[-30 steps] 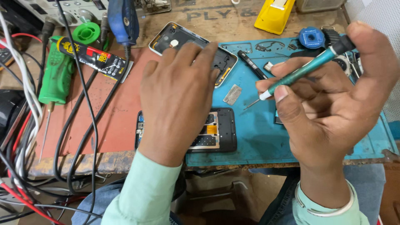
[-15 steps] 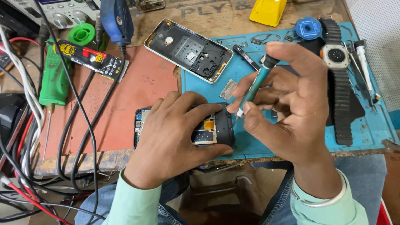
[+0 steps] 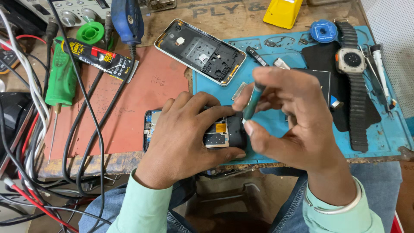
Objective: The person uses a blue plastic pry tool and a green screwdriver to remove screws and pry open the back cover of a disassembled smartphone. The person then uses tweezers to lift and remove the back cover from the phone chassis.
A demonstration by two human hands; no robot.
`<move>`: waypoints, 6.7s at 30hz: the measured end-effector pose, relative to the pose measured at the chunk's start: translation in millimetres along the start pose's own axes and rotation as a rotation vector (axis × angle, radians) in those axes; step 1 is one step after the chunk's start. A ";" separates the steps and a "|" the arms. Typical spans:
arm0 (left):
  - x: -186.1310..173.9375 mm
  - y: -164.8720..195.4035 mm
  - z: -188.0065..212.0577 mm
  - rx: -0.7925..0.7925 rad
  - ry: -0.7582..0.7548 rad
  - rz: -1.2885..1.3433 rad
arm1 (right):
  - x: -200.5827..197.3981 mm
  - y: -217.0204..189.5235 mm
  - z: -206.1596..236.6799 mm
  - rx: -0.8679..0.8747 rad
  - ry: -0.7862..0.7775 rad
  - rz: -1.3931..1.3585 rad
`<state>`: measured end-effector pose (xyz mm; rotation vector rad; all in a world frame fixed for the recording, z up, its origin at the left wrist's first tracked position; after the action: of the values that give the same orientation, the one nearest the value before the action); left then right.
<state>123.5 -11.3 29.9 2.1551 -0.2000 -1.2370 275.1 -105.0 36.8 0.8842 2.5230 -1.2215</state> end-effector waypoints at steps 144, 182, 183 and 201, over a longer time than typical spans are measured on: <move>-40.3 -61.6 16.8 -0.203 0.224 -0.007 | -2.4 -15.9 -1.5 0.012 -0.064 0.105; -40.0 -59.8 15.3 -0.230 0.246 0.056 | -0.5 -15.3 -5.7 0.057 0.071 0.246; -40.1 -60.1 15.3 -0.233 0.244 0.058 | -2.5 -12.2 -5.1 0.128 0.092 0.213; -40.1 -60.1 14.9 -0.214 0.246 0.038 | -5.3 -17.8 0.6 0.019 0.038 0.262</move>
<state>78.8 46.2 17.9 2.0818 -0.0039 -0.9167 268.7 -116.3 50.1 1.2083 2.3335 -1.1561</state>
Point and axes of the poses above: each hand's wrist, its own z-axis away from the middle knuckle, its own x-axis out of the palm, y = z × x, the point moved 5 cm from there along -z, towards the middle knuckle, and after that the axes turned 10 degrees about z, right-handed, at the moved point
